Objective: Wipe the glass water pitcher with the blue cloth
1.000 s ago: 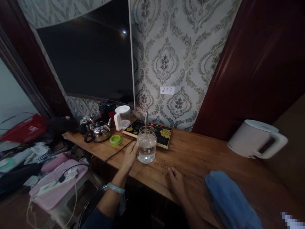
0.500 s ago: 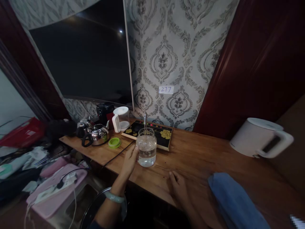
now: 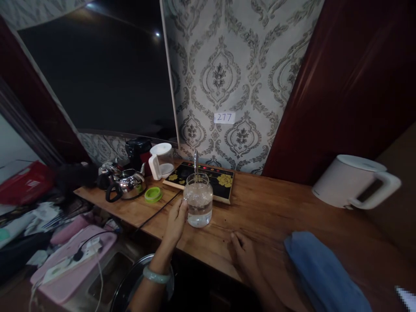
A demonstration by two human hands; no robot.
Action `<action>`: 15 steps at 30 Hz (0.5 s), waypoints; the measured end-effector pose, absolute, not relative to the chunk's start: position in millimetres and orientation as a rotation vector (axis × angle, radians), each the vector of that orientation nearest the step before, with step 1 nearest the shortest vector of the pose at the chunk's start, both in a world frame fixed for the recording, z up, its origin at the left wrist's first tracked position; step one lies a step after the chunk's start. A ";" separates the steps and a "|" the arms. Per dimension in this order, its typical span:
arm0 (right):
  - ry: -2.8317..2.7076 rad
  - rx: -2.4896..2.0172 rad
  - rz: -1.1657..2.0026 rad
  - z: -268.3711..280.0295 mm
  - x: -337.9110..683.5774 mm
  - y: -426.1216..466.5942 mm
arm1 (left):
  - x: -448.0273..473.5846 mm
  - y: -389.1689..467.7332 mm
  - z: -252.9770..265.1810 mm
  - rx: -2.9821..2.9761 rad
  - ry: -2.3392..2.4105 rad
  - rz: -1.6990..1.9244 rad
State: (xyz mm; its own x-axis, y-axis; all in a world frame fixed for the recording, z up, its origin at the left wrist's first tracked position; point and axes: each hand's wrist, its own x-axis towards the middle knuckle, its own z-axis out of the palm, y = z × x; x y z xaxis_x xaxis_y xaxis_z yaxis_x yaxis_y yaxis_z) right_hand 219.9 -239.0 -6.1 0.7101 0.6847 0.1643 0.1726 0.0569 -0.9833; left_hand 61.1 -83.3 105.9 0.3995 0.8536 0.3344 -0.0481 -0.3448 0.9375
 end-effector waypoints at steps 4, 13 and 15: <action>-0.751 -1.494 0.429 -4.7 219.2 -238.9 | 60.7 -84.3 106.4 1.674 0.730 1.127; -0.770 -1.495 0.444 -5.0 220.9 -239.4 | 60.9 -84.9 108.0 1.694 0.731 1.135; -0.788 -1.505 0.437 -5.7 221.3 -240.0 | 61.0 -85.1 107.9 1.686 0.733 1.131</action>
